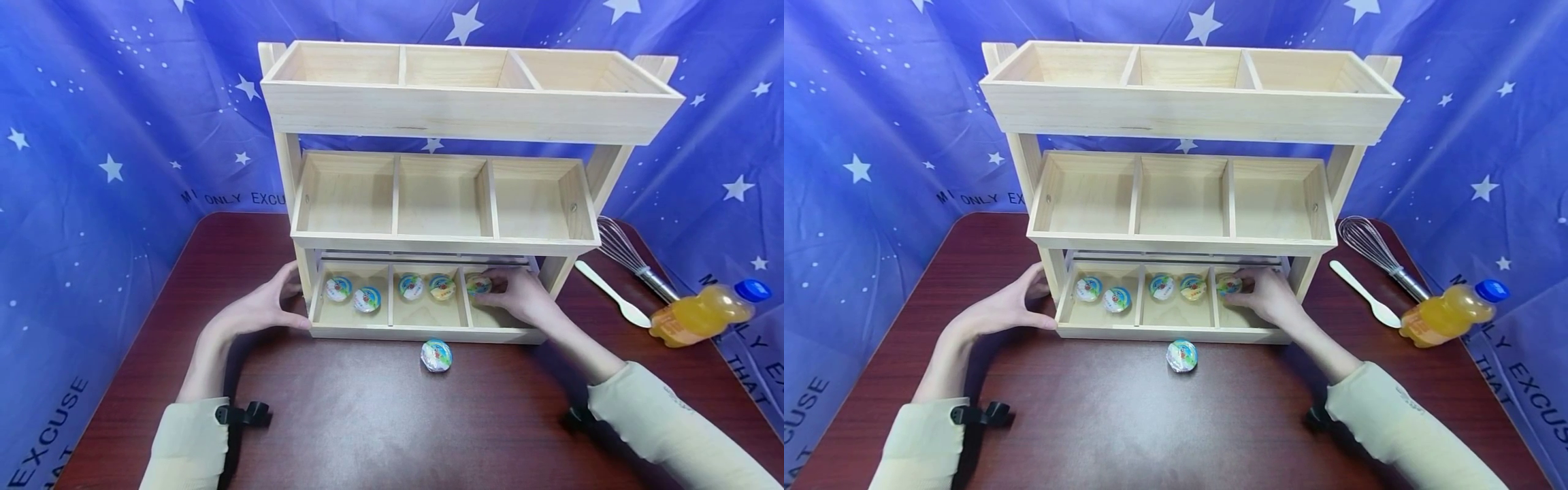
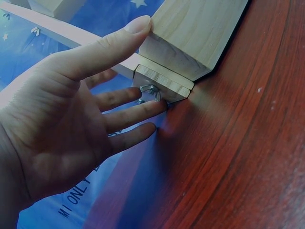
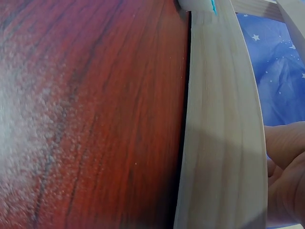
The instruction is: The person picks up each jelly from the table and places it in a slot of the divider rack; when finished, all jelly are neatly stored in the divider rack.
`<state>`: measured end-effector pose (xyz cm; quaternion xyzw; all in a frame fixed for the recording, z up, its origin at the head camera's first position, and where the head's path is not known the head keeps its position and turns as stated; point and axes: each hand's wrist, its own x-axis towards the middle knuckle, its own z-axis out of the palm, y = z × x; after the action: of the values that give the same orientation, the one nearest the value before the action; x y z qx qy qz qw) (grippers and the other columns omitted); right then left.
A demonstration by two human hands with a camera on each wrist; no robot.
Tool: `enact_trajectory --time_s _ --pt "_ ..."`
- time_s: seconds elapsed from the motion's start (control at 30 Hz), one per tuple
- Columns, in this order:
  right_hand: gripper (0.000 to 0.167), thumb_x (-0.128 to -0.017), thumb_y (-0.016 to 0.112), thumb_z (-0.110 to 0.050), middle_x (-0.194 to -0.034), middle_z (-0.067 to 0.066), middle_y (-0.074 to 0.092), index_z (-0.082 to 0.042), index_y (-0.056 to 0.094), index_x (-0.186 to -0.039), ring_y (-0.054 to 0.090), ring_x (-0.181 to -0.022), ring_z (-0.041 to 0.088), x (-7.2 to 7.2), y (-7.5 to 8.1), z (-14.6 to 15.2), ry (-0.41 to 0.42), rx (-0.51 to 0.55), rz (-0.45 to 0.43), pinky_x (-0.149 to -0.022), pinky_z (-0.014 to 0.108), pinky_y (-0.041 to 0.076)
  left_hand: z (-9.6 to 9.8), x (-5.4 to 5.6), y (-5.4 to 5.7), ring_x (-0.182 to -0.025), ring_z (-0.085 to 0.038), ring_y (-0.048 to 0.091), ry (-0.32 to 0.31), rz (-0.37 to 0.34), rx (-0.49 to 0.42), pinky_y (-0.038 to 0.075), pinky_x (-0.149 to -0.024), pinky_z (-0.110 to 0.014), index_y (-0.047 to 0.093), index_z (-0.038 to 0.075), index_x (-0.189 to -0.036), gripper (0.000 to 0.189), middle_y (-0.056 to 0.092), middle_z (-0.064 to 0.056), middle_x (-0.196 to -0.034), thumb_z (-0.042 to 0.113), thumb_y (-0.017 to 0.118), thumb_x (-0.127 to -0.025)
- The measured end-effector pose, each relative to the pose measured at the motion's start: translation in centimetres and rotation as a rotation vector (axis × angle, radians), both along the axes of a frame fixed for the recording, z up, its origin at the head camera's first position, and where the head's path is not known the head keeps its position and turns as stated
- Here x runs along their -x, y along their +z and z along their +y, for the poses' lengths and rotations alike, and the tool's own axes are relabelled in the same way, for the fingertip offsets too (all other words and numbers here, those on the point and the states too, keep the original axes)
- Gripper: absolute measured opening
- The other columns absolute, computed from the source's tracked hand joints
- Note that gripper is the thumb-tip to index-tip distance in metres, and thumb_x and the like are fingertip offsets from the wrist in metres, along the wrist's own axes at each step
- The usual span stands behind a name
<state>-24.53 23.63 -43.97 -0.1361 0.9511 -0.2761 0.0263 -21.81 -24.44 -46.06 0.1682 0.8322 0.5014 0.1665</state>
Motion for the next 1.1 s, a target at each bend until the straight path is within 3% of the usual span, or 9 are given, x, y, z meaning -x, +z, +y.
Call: enact_trajectory --time_s 0.1,0.2,0.3,0.37,0.43,0.53,0.87,1.1 --pt "0.044 -0.081 0.087 -0.031 -0.106 0.015 0.078 -0.004 0.077 -0.114 0.073 -0.102 0.031 0.0 0.0 0.1 -0.007 -0.026 -0.003 -0.091 0.044 0.054 0.0 0.0 0.0 -0.146 -0.044 0.044 0.0 -0.003 0.001 0.032 -0.122 -0.06 0.02 0.018 -0.16 0.11 0.035 -0.016 -0.163 0.02 0.092 -0.077" --pt "0.046 -0.081 0.086 -0.034 -0.11 0.017 0.078 -0.003 0.076 -0.114 0.071 -0.11 0.037 0.0 0.1 0.1 -0.012 -0.045 -0.015 -0.106 0.054 0.043 0.0 0.0 0.0 -0.146 -0.044 0.044 0.0 -0.004 0.009 0.033 -0.122 -0.06 0.02 0.018 -0.16 0.111 0.035 -0.015 -0.163 0.021 0.092 -0.077" --pt "0.047 -0.082 0.085 -0.036 -0.112 0.017 0.078 -0.004 0.076 -0.114 0.07 -0.113 0.039 -0.1 0.2 0.2 -0.011 -0.059 -0.012 -0.11 0.057 0.035 0.0 0.0 0.0 -0.146 -0.044 0.044 0.0 -0.005 0.015 0.033 -0.122 -0.061 0.019 0.018 -0.161 0.111 0.035 -0.016 -0.163 0.022 0.092 -0.077" --pt "0.044 -0.083 0.084 -0.038 -0.108 0.014 0.078 -0.006 0.077 -0.112 0.072 -0.105 0.034 -0.2 0.3 0.3 -0.003 -0.068 0.0 -0.105 0.051 0.043 0.0 0.0 0.0 -0.146 -0.044 0.044 0.001 -0.007 0.015 0.033 -0.122 -0.061 0.019 0.018 -0.161 0.111 0.035 -0.016 -0.163 0.022 0.092 -0.077" --pt "0.041 -0.084 0.083 -0.04 -0.102 0.01 0.078 -0.008 0.078 -0.109 0.071 -0.093 0.028 -0.3 0.4 0.3 0.003 -0.077 0.009 -0.091 0.044 0.05 0.0 0.0 0.0 -0.147 -0.045 0.044 0.001 -0.007 0.014 0.033 -0.122 -0.061 0.019 0.018 -0.161 0.111 0.035 -0.016 -0.163 0.022 0.092 -0.077" --pt "0.037 -0.088 0.079 -0.043 -0.098 0.006 0.077 -0.012 0.078 -0.109 0.066 -0.083 0.02 -0.5 0.8 0.3 0.014 -0.083 0.015 -0.077 0.037 0.052 0.0 0.0 0.1 -0.146 -0.045 0.044 0.004 -0.007 0.015 0.033 -0.121 -0.062 0.019 0.018 -0.161 0.11 0.035 -0.016 -0.163 0.022 0.092 -0.077" --pt "0.036 -0.093 0.072 -0.048 -0.096 0.006 0.077 -0.016 0.077 -0.11 0.07 -0.087 0.029 -1.9 1.6 0.2 -0.081 -0.05 0.086 -0.077 0.046 0.051 0.0 0.0 0.1 -0.147 -0.044 0.044 -0.003 0.001 0.016 0.032 -0.122 -0.061 0.019 0.017 -0.161 0.111 0.035 -0.016 -0.163 0.022 0.092 -0.077" --pt "0.029 -0.093 0.075 -0.038 -0.093 0.006 0.078 -0.014 0.079 -0.109 0.07 -0.083 0.021 -2.4 1.8 0.0 -0.123 0.067 0.149 -0.073 0.031 0.05 0.0 0.0 0.1 -0.147 -0.045 0.043 -0.001 0.001 0.017 0.032 -0.122 -0.062 0.019 0.018 -0.161 0.11 0.034 -0.016 -0.163 0.022 0.091 -0.078"
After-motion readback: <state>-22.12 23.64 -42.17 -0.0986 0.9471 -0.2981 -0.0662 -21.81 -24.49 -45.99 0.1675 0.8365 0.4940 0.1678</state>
